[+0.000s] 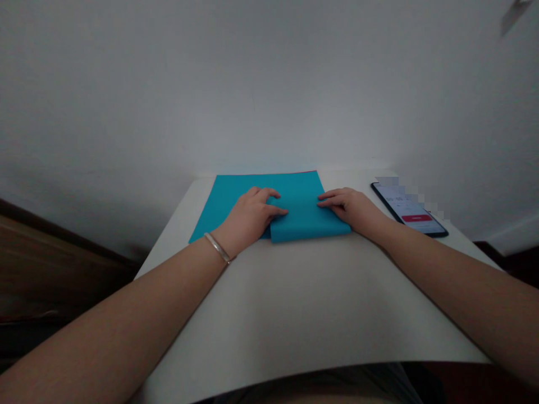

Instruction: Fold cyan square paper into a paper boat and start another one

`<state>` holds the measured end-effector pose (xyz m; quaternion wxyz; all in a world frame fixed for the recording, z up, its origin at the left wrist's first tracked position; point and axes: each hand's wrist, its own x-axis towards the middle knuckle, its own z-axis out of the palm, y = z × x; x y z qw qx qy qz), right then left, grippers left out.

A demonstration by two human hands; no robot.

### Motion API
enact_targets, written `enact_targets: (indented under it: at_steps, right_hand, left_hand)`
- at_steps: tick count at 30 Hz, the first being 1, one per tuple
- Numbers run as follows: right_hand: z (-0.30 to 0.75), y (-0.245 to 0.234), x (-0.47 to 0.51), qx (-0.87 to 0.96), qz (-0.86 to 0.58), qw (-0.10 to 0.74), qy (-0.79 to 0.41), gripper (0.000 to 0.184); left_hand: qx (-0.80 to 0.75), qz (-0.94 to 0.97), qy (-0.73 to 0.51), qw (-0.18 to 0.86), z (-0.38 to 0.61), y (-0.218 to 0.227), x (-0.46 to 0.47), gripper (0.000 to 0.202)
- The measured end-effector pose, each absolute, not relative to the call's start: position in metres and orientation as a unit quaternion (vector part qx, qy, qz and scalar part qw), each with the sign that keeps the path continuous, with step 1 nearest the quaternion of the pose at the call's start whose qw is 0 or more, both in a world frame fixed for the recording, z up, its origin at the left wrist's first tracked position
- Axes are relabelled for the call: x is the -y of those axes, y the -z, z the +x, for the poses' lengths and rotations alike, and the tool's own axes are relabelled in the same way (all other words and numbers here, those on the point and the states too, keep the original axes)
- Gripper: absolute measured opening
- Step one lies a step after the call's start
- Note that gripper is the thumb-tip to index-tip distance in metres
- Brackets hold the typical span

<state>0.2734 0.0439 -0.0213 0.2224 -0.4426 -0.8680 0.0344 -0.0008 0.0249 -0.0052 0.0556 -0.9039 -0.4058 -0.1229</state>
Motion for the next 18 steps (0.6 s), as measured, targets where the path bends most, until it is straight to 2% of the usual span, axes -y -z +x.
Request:
enact_targets:
  at_steps: [7,13,18]
  right_hand:
    - [0.277,0.026,-0.045,0.873,-0.436,0.219,-0.026,0.033]
    - [0.279,0.027,-0.045,0.874,-0.434,0.216,-0.031,0.034]
    - [0.28,0.029,-0.046,0.874,-0.432,0.219,-0.037,0.035]
  left_hand:
    - [0.348,-0.935,0.069,0.014,-0.007,0.005,-0.03,0.035]
    - [0.359,-0.932,0.036,-0.018,-0.008,0.001,-0.025,0.042]
    - [0.341,-0.939,0.034,-0.031,-0.008,-0.005,-0.025,0.038]
